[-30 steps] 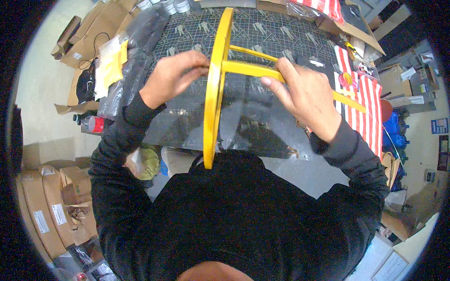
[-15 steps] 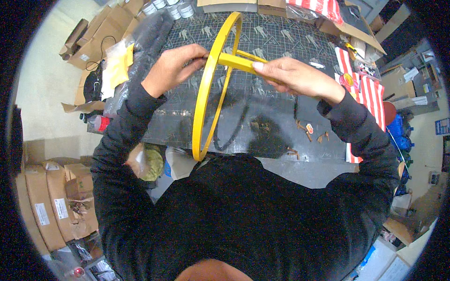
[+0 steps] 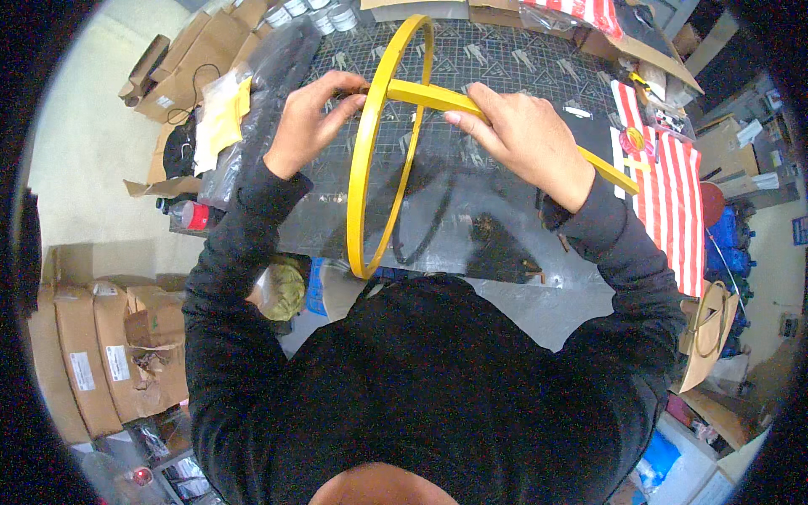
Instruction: The person assembles a yellow circular metal frame by inserting and tightening metal fasteners into pre-drilled holes. They rotate the frame to access different attachment points and secure a crossbar. The person then lifts the assembled frame and places it on the floor.
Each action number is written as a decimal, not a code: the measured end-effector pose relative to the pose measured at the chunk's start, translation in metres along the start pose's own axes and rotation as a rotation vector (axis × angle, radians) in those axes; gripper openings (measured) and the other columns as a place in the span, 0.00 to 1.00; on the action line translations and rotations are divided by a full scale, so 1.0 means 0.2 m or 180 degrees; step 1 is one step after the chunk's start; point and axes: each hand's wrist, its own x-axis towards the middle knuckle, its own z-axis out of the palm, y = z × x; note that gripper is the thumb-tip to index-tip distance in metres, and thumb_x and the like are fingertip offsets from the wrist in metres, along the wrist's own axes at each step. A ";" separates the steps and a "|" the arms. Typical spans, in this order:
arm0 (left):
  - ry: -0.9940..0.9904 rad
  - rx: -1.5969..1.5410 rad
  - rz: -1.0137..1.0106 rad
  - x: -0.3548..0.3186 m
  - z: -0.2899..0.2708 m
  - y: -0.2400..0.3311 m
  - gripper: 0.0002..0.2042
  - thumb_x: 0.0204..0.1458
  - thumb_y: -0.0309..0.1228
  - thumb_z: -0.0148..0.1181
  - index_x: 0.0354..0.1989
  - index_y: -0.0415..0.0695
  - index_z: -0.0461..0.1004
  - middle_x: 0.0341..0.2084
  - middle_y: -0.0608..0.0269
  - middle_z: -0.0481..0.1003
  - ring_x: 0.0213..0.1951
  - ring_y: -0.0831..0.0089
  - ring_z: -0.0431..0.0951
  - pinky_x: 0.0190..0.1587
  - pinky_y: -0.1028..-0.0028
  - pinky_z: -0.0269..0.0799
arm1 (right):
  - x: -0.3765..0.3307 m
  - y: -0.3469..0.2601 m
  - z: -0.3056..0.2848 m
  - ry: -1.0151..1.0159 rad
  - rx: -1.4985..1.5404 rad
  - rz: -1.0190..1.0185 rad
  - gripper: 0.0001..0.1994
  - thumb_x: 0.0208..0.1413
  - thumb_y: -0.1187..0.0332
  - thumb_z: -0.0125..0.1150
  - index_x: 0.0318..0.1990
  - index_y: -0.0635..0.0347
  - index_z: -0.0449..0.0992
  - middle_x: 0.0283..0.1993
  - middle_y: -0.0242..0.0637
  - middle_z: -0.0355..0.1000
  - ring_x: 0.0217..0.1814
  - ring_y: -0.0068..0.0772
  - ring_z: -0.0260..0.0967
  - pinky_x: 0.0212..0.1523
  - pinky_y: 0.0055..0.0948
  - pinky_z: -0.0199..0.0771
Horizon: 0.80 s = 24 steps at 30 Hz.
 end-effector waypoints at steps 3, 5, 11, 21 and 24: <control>0.0179 0.0791 0.0910 0.00 0.01 -0.03 0.10 0.54 0.26 0.67 0.44 0.41 0.77 0.36 0.56 0.81 0.39 0.59 0.84 0.42 0.67 0.80 | -0.02 0.01 -0.01 -0.0256 0.0368 0.0033 0.22 0.69 0.49 0.52 0.38 0.63 0.72 0.21 0.52 0.69 0.27 0.58 0.72 0.29 0.50 0.69; 0.0201 0.0940 0.1332 0.00 0.00 -0.06 0.11 0.53 0.25 0.68 0.44 0.42 0.78 0.35 0.57 0.81 0.38 0.59 0.84 0.42 0.67 0.80 | -0.04 0.01 -0.01 -0.0362 0.0587 0.0047 0.23 0.69 0.49 0.51 0.38 0.64 0.73 0.20 0.52 0.67 0.26 0.58 0.71 0.28 0.50 0.68; 0.0274 0.0961 0.1684 0.01 0.02 -0.11 0.12 0.51 0.24 0.69 0.43 0.42 0.78 0.35 0.58 0.81 0.39 0.60 0.83 0.43 0.66 0.80 | -0.04 0.03 0.05 -0.0844 0.1749 0.0333 0.27 0.70 0.44 0.48 0.33 0.62 0.72 0.17 0.35 0.58 0.17 0.35 0.55 0.23 0.37 0.60; -0.0068 0.0802 0.1422 -0.01 -0.10 -0.10 0.11 0.49 0.21 0.68 0.42 0.40 0.78 0.38 0.56 0.81 0.41 0.58 0.82 0.45 0.66 0.78 | -0.10 -0.13 0.03 -0.0262 0.1138 0.0235 0.27 0.67 0.44 0.55 0.34 0.66 0.72 0.21 0.43 0.60 0.22 0.34 0.58 0.26 0.39 0.58; -0.0059 0.0513 0.1020 -0.09 -0.09 -0.05 0.09 0.54 0.26 0.67 0.42 0.42 0.78 0.37 0.57 0.80 0.41 0.58 0.82 0.44 0.66 0.80 | -0.11 -0.19 0.05 -0.0464 0.1059 0.0695 0.28 0.65 0.42 0.57 0.40 0.66 0.76 0.23 0.47 0.68 0.24 0.43 0.68 0.29 0.43 0.65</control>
